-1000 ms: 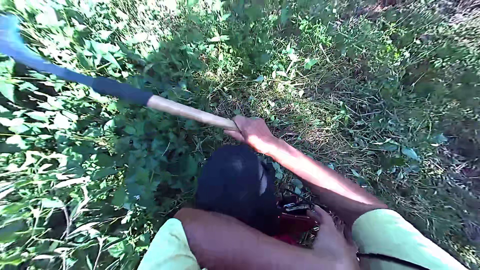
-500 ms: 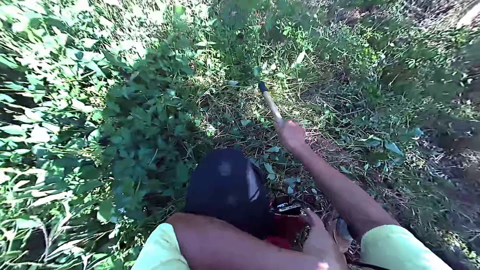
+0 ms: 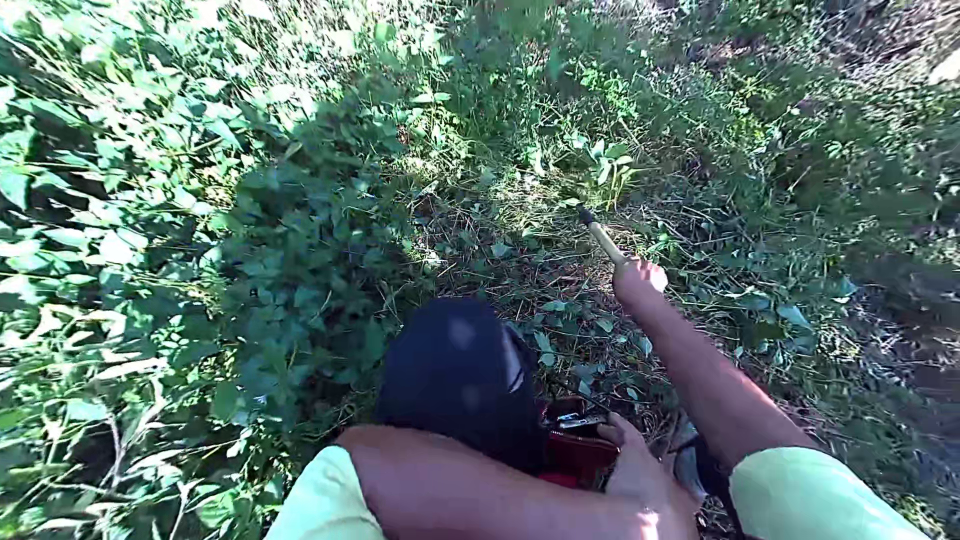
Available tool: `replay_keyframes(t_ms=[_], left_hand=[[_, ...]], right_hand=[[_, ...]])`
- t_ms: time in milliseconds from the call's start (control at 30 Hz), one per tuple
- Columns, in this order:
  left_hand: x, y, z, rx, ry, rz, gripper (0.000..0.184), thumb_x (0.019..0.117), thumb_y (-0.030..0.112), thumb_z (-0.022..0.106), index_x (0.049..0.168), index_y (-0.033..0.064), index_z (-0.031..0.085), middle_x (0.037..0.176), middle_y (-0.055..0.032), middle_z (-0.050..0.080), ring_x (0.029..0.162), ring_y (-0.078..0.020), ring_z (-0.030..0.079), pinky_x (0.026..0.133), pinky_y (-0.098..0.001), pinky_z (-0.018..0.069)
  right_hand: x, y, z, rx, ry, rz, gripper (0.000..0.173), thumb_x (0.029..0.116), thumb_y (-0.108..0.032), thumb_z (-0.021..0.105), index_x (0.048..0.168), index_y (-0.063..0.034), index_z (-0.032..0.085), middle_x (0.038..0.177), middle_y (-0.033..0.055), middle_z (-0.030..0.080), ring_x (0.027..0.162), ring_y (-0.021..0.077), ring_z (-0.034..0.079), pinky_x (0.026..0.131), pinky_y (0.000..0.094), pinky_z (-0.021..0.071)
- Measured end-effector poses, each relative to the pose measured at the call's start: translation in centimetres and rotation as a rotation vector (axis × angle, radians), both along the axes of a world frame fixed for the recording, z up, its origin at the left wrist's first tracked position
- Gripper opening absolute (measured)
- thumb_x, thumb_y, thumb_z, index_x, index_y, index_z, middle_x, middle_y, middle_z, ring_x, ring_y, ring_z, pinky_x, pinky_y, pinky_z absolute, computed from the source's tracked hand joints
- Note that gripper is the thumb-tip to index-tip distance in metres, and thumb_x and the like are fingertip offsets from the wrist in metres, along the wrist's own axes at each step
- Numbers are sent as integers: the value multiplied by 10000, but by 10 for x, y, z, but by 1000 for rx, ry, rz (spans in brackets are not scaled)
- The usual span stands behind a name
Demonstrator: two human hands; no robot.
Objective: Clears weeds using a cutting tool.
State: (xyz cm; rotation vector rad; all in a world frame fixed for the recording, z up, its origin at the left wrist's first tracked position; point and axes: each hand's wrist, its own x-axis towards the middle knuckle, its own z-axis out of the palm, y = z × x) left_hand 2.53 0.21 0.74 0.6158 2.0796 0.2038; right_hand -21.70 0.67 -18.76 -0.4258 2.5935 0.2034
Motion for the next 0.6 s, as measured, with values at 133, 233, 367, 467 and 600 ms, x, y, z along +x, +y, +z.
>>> replay_keyframes(t_ms=[133, 233, 367, 467, 600], left_hand=[[8, 2, -10, 66, 59, 68, 332, 1058, -4, 390, 1289, -180, 552, 1359, -371, 550, 1306, -500, 521, 1165, -675, 249], [10, 11, -21, -16, 89, -41, 375, 1074, -10, 301, 1340, -174, 510, 1424, -331, 525, 1345, -459, 510, 1198, -623, 238], [3, 10, -11, -92, 7, -88, 407, 1076, -5, 292, 1415, -155, 460, 1528, -300, 451, 1425, -438, 441, 1223, -606, 203], [4, 17, -21, -108, 9, -85, 390, 1083, 37, 319, 1390, -143, 479, 1514, -298, 457, 1427, -470, 425, 1207, -650, 227], [7, 16, -27, -48, 46, -77, 362, 1074, 73, 382, 1330, -134, 533, 1443, -326, 506, 1360, -495, 481, 1173, -704, 236]], right_hand=[[57, -6, 1, -180, -81, -179, 441, 1094, -317, 440, 1254, 52, 622, 1165, 300, 676, 1116, 469, 656, 907, 660, 500], [94, -35, 20, -382, -154, -59, 510, 1086, -417, 484, 1164, 62, 642, 1042, 297, 685, 1009, 474, 680, 851, 653, 524], [119, -70, 52, -685, -65, 510, 444, 1072, -414, 532, 1090, 17, 637, 815, 197, 683, 778, 402, 711, 670, 590, 558], [128, -102, 67, -780, -15, 808, 406, 1049, -369, 575, 1073, 28, 657, 888, 209, 694, 840, 405, 718, 696, 571, 572], [93, -97, 23, -658, -33, 906, 331, 1042, -284, 591, 1133, 29, 652, 996, 250, 692, 973, 440, 701, 819, 590, 567]])
